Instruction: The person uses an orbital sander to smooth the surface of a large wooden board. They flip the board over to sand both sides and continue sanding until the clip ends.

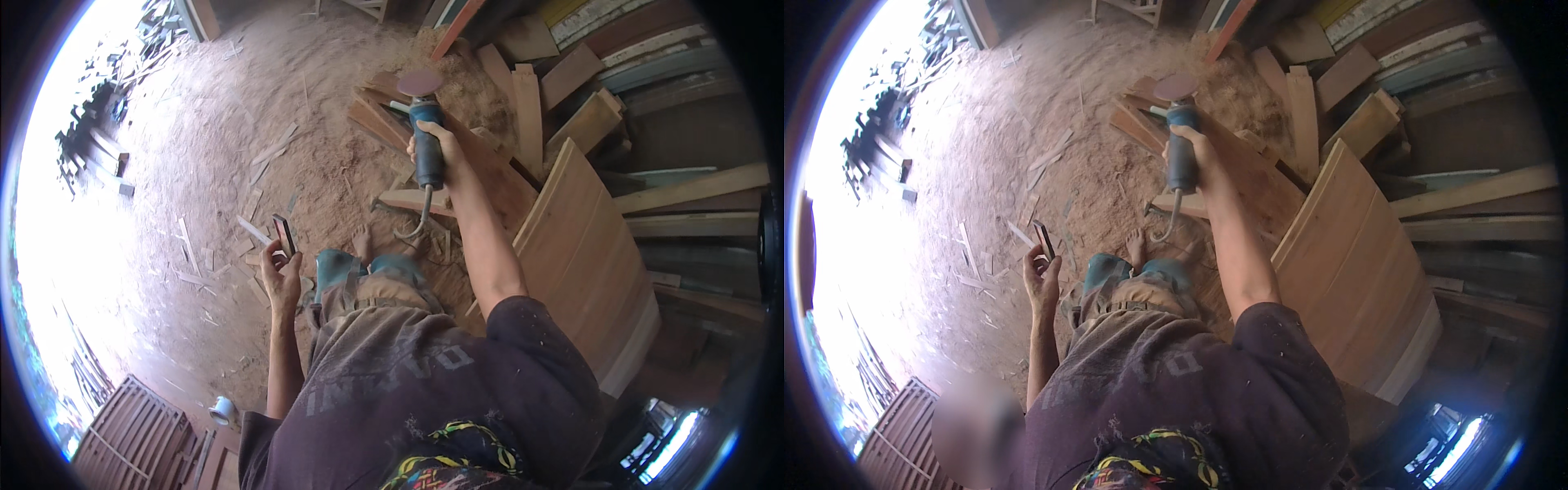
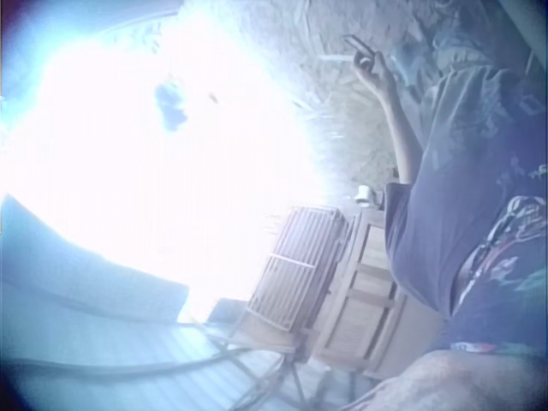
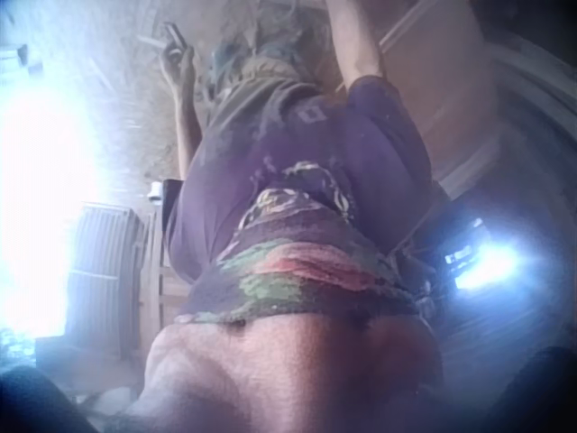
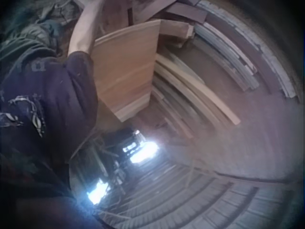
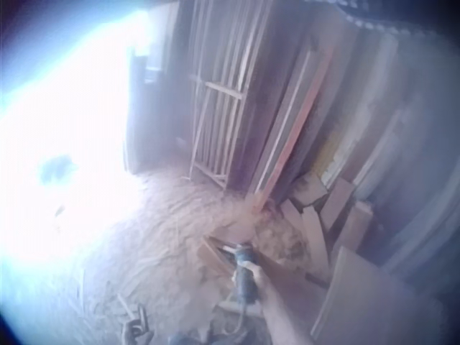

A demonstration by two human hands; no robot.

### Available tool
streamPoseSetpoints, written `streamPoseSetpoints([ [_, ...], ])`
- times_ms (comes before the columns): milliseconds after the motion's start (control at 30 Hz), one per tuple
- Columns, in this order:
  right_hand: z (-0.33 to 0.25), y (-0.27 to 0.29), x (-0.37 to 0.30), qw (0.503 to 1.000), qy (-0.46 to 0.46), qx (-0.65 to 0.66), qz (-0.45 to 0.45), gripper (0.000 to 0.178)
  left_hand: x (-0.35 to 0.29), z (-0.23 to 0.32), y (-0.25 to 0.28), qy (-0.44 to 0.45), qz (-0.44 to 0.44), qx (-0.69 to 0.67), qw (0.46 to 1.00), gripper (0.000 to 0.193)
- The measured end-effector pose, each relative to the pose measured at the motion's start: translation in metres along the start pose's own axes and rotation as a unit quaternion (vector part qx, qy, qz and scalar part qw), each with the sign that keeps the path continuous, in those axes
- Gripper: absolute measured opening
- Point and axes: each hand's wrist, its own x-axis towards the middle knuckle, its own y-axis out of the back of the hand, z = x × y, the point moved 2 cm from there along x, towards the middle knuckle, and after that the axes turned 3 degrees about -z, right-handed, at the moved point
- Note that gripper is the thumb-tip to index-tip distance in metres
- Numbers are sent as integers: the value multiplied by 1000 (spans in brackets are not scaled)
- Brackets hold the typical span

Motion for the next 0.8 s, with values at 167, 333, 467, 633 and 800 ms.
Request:
streamPoseSetpoints([
  [167,22,44,-76,997,39,24,59,38,30,19,-15,-84,-45,42,995,52],
  [333,60,76,-153,982,74,68,159,37,82,67,-51,-207,-138,97,964,53],
  [467,77,77,-179,977,73,12,198,43,126,124,-88,-301,-191,120,927,56],
  [633,73,52,-161,981,77,-133,122,47,137,182,-102,-300,-166,63,937,54],
  [800,81,5,-105,944,175,-253,121,37,107,173,-56,-281,-91,59,953,54],
])
